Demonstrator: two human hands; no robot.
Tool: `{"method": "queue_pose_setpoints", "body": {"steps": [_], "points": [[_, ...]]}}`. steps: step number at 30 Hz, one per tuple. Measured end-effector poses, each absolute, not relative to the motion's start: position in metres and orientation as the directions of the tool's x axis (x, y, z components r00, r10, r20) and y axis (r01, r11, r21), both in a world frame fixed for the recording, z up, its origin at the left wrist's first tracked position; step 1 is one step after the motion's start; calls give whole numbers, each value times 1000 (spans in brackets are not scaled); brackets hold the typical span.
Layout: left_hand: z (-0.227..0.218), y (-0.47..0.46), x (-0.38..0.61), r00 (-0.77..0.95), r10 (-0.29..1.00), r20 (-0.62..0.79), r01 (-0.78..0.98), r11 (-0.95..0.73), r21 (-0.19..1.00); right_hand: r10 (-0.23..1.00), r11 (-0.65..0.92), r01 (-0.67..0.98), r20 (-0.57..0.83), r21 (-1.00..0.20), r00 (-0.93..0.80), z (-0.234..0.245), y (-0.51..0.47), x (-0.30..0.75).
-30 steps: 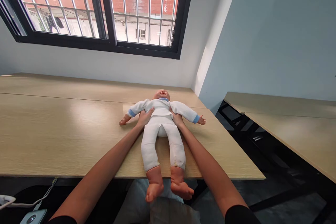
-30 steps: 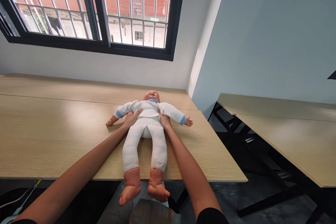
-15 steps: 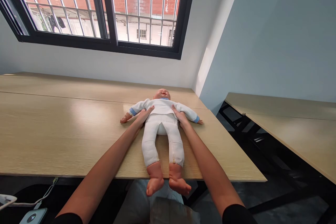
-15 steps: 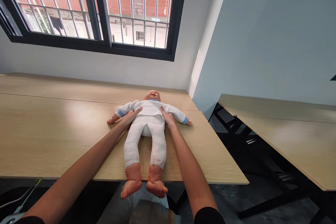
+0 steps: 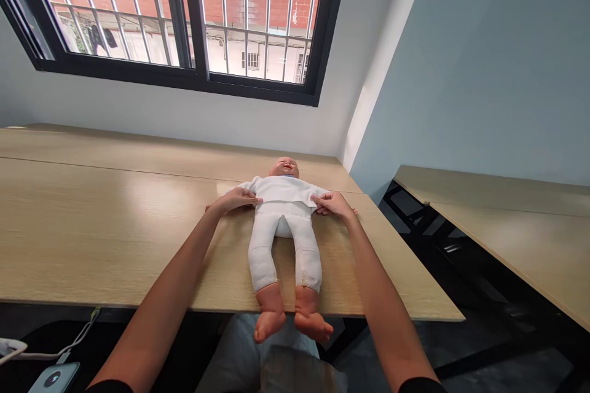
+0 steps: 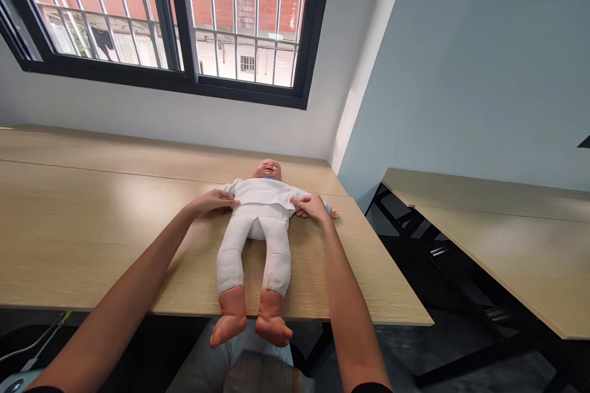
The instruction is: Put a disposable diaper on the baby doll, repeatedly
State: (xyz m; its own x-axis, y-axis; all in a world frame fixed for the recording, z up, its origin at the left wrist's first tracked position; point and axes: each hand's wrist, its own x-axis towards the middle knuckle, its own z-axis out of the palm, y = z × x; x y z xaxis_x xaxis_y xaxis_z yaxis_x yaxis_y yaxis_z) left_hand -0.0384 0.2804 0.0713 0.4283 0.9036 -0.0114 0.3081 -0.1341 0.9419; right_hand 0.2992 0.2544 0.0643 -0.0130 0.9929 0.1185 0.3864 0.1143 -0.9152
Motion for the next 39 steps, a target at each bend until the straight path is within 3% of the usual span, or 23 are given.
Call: {"method": "queue_pose_setpoints", "body": {"steps": [3, 6, 11, 17, 31, 39], "points": [[77, 278, -44, 452, 892, -3, 232, -115, 966, 993, 119, 339, 118, -933, -21, 68, 256, 296], [81, 276, -44, 497, 866, 54, 200, -175, 964, 974, 218, 296, 187, -930, -129, 75, 251, 286], [78, 274, -37, 513, 857, 58, 231, -202, 952, 936, 336, 382, 263, -861, -233, 83, 243, 266], [77, 273, -34, 494, 868, 55, 259, -208, 943, 923, 323, 341, 215, -883, -318, 84, 240, 258], [81, 272, -42, 565, 824, 54, 231, -220, 948, 938, 249, 327, 143, -912, -315, 89, 235, 271], [80, 268, -15, 480, 848, 225, 218, -363, 906, 903, 418, 397, 325, -817, -281, 86, 236, 246]]}}
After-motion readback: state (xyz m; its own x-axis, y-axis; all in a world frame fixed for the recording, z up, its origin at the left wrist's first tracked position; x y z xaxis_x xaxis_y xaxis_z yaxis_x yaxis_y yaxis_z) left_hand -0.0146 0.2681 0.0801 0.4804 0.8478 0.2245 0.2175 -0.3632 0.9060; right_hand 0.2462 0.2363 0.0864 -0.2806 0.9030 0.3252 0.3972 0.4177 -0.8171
